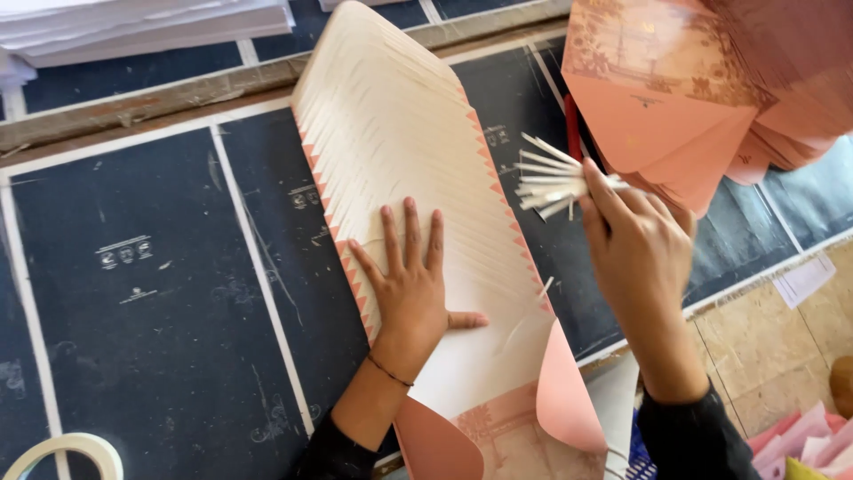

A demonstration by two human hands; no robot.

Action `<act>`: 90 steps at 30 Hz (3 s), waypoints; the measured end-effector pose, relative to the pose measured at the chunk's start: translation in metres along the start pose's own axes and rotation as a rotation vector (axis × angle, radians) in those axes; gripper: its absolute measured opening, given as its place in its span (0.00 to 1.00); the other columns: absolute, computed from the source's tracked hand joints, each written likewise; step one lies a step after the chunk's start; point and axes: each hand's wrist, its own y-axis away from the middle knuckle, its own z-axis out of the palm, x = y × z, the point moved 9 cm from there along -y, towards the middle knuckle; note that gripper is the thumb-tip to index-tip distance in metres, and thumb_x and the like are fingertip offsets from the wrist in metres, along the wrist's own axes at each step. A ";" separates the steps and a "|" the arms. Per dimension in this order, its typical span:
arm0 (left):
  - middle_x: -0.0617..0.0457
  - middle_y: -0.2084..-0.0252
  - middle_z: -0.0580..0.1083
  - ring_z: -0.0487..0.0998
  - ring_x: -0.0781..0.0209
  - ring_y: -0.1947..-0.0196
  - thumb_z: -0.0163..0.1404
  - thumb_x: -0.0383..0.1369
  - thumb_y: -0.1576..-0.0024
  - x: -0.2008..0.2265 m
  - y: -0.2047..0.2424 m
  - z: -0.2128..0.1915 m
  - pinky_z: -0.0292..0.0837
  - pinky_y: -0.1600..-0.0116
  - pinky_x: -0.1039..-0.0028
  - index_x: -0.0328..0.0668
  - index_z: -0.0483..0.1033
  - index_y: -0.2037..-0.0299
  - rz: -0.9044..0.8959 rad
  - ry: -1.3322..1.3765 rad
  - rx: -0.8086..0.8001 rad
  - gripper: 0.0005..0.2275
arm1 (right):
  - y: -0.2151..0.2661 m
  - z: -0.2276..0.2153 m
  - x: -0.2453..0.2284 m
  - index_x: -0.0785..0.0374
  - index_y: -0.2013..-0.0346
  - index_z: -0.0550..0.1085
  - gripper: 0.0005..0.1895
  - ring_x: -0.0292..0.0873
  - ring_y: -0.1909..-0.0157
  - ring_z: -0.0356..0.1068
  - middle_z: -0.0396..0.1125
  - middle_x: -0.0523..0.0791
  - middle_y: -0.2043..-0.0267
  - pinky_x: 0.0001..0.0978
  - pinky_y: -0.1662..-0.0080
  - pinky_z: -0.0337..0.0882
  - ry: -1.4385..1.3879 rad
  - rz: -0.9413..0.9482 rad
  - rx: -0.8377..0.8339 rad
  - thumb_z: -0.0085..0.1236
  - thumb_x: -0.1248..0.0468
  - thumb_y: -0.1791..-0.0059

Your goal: The person assembles pink envelopes by applying adhesive strips to the flaps and folding them shut. They use a red tool to smooth the edges and a bundle of white sticks to press the flaps firmly. The finished envelopes are stacked on the table.

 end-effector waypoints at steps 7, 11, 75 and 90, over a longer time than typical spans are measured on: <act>0.39 0.13 0.34 0.30 0.31 0.14 0.47 0.93 0.89 0.001 -0.002 0.004 0.28 0.27 0.13 0.52 0.38 0.16 -0.010 0.012 0.040 0.85 | -0.090 0.127 -0.092 0.42 0.27 0.73 0.24 0.52 0.56 0.78 0.80 0.43 0.52 0.53 0.53 0.64 -0.223 -0.057 -0.302 0.42 0.50 0.37; 0.38 0.13 0.35 0.31 0.31 0.14 0.49 0.93 0.92 0.001 -0.004 0.004 0.29 0.27 0.14 0.51 0.41 0.17 -0.023 0.023 0.056 0.87 | -0.131 0.181 -0.128 0.44 0.28 0.72 0.26 0.55 0.53 0.78 0.79 0.46 0.52 0.53 0.50 0.62 -0.235 -0.014 -0.402 0.35 0.49 0.38; 0.39 0.15 0.23 0.18 0.26 0.18 0.50 0.87 0.74 0.005 -0.010 0.010 0.23 0.30 0.12 0.54 0.28 0.18 -0.032 0.051 -0.468 0.76 | -0.165 0.159 -0.274 0.38 0.27 0.73 0.23 0.46 0.62 0.73 0.76 0.36 0.65 0.43 0.58 0.63 -0.273 -0.710 -0.255 0.45 0.50 0.37; 0.23 0.17 0.44 0.41 0.24 0.18 0.39 0.61 0.40 0.067 0.024 -0.015 0.27 0.21 0.26 0.37 0.56 0.24 0.146 -0.168 -0.566 0.41 | -0.144 0.034 -0.153 0.41 0.25 0.76 0.25 0.45 0.65 0.68 0.69 0.34 0.66 0.46 0.62 0.60 -0.206 -0.743 0.132 0.58 0.61 0.37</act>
